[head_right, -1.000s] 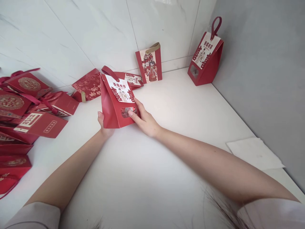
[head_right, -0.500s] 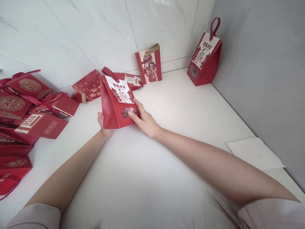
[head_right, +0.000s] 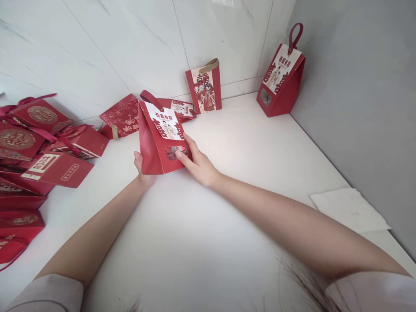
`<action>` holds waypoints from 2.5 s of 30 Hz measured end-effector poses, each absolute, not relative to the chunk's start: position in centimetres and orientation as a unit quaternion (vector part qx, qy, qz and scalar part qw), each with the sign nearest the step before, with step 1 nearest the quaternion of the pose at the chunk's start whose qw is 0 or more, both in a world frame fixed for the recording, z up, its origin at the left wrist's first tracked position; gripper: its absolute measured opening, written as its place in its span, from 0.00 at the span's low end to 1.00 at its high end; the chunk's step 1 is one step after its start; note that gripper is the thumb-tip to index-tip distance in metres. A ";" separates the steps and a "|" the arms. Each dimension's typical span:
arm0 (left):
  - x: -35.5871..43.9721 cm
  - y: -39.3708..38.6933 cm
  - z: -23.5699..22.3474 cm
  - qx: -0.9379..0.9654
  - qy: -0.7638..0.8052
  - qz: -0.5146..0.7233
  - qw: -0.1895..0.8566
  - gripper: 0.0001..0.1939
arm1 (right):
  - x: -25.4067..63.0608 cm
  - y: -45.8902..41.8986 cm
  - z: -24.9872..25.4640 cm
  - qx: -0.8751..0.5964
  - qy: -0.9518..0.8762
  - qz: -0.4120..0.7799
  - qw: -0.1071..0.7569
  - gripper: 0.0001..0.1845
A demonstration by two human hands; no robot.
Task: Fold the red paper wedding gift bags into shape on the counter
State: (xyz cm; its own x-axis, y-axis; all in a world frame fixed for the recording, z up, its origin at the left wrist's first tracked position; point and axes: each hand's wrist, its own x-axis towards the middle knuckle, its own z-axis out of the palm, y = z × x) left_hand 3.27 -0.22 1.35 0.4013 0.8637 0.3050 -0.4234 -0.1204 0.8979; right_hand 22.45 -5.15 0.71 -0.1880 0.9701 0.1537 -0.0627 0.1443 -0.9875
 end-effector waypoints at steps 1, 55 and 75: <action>3.4 -0.2 1.4 0.554 0.200 0.503 0.633 0.42 | 22.4 -5.2 0.7 -0.398 -0.570 0.518 0.498 0.51; 2.5 -0.7 1.5 0.597 0.283 0.509 0.552 0.36 | 22.4 -5.9 1.3 -0.396 -0.595 0.457 0.529 0.38; -0.3 0.6 0.3 0.776 0.277 0.465 0.323 0.29 | 22.9 -7.7 1.5 -0.380 -0.647 0.323 0.577 0.45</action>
State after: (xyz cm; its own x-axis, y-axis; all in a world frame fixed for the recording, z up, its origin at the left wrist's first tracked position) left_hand -0.33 0.57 0.25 0.4148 0.7307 0.5423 0.1295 -0.6373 0.7597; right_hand 22.92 -7.66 1.49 -0.0459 0.8645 0.5005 0.1195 0.5021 -0.8565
